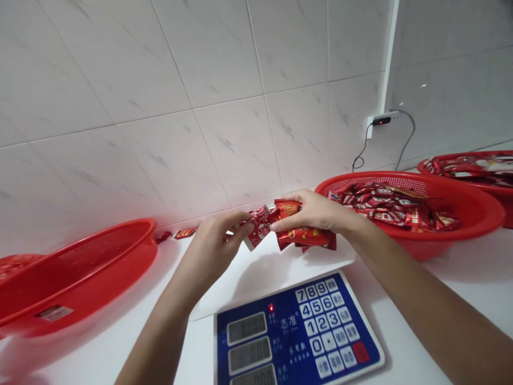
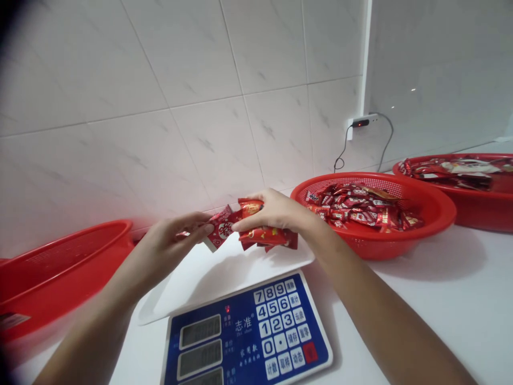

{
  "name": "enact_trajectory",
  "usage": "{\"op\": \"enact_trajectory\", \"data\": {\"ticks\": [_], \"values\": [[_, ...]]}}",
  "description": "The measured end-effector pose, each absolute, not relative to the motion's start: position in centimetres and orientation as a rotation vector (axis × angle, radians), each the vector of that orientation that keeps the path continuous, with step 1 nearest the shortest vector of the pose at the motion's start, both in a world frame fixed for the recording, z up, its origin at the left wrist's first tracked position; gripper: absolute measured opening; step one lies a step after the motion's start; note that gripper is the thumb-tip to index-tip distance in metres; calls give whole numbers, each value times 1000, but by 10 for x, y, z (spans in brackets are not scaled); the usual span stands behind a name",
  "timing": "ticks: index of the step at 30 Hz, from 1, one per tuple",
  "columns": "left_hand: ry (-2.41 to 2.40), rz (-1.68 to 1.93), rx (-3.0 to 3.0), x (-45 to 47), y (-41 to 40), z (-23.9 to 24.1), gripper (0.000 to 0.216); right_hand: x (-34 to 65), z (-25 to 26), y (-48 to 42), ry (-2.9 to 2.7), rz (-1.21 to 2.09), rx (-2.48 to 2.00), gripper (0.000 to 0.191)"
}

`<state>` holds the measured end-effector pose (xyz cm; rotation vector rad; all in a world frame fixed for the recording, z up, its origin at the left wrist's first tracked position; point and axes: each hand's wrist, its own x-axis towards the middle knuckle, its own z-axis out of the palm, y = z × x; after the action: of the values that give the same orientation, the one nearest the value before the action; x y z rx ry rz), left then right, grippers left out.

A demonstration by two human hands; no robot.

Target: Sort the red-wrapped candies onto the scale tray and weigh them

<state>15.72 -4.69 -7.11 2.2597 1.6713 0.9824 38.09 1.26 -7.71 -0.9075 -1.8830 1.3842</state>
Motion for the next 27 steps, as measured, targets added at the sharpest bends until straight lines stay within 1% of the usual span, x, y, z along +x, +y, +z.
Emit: {"op": "enact_trajectory", "data": {"ticks": [1,3,8,12,16,19,22,24,27], "values": [[1697,975,2290,156,-46,-72,30,377,-80,14,-1916,1390,-867,52],[1690,973,2313,154,-45,-74,29,373,-84,17,-1941,1412,-823,44],[1490,977,2101,149,-40,-80,36,372,-84,16,-1933,1441,-859,38],[1310,994,1954,151,-39,-80,39,373,-82,12,-1930,1426,-879,35],[1392,1055,1942,153,-36,-82,33,371,-84,13,-1948,1456,-822,35],[1422,1062,1954,151,-35,-84,34,370,-86,15,-1954,1462,-808,36],[1437,1034,1977,148,-34,-86,38,369,-87,17,-1937,1470,-830,32],[1470,1038,2007,146,-34,-85,32,369,-88,18,-1915,1481,-854,32],[1575,1130,2155,145,-34,-83,16,370,-87,19,-1849,1443,-930,37]]}}
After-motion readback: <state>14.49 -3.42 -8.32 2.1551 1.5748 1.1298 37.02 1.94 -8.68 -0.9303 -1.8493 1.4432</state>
